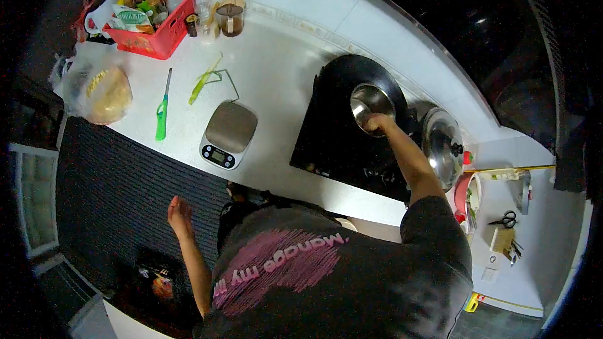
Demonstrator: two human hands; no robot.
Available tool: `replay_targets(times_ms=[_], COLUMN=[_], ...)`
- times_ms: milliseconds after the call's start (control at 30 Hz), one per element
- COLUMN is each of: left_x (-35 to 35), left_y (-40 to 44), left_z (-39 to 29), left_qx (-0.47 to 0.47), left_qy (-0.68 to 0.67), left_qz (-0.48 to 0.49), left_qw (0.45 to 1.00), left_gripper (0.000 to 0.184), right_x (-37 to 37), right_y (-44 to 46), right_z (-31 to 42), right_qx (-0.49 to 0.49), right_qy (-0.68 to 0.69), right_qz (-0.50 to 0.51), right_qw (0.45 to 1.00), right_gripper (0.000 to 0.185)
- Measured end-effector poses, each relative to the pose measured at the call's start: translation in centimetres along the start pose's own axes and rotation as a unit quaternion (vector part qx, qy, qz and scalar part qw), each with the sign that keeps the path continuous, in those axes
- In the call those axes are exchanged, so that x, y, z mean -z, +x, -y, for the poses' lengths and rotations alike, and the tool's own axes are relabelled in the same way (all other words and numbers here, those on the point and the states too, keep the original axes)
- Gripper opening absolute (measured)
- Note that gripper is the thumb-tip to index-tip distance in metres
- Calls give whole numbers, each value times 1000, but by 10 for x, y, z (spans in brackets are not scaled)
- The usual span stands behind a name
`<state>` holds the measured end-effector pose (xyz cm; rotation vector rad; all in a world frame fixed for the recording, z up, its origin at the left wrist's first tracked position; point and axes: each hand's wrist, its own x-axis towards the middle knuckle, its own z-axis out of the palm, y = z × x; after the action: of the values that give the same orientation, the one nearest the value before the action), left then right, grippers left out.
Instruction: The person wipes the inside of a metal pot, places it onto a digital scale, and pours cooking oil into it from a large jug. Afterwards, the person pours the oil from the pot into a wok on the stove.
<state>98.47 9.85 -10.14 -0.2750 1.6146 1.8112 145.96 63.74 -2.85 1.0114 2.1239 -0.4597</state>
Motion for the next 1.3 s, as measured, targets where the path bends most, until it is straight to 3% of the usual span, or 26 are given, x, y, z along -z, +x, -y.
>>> replay_targets(times_ms=[100,200,233,267,333,400,467,533,633,667,767,867,967,1000,1100,1133,1233,1300], left_x=[-13,-18,-18,-17,-15,-8,4,3,-17,-19,-20,-14,-15,-16,-19,-18,-14,-16], left_y=[-2,-1,0,2,6,13,27,25,10,8,9,11,15,16,11,11,12,11], left_z=[1,1,1,1,4,9,21,26,16,15,9,8,9,9,8,8,5,2], left_qx=[-1,18,19,20,22,25,21,24,27,25,21,13,29,39,35,28,14,18], left_qy=[17,0,2,3,5,6,-11,-20,-22,-20,-33,-41,-33,-27,-15,-12,-13,-29], left_qz=[-7,-5,-3,-1,6,13,27,25,4,3,14,29,13,3,-13,1,24,15], left_qw=[1000,1000,1000,1000,1000,1000,999,999,999,999,999,999,999,999,999,1000,1000,999], left_gripper=[32,34,34,33,33,32,31,29,27,27,28,30,31,31,31,31,31,31], right_x=[2,-6,15,30,0,-11,-13,28,11,10,3,4,-4,-8,6,18,57,31], right_y=[9,30,2,0,52,40,24,-36,6,8,38,21,4,-2,15,5,-24,-2], right_z=[-10,-11,28,44,9,-16,-21,32,8,16,25,11,-2,-1,-1,23,81,42], right_qx=[-137,0,70,26,19,28,-20,-78,-30,-37,61,-39,93,-95,-25,44,-34,85], right_qy=[-15,177,153,172,140,28,-46,13,75,155,224,156,-24,53,4,24,171,3], right_qz=[-107,-296,-359,-262,-145,-18,-16,-36,-243,-300,-279,-3,-28,-91,-202,-274,-182,-85], right_qw=[985,939,918,949,979,999,999,996,967,941,932,987,995,990,979,960,968,993], right_gripper=[34,37,35,35,35,35,33,33,35,39,35,28,26,27,28,30,32,32])
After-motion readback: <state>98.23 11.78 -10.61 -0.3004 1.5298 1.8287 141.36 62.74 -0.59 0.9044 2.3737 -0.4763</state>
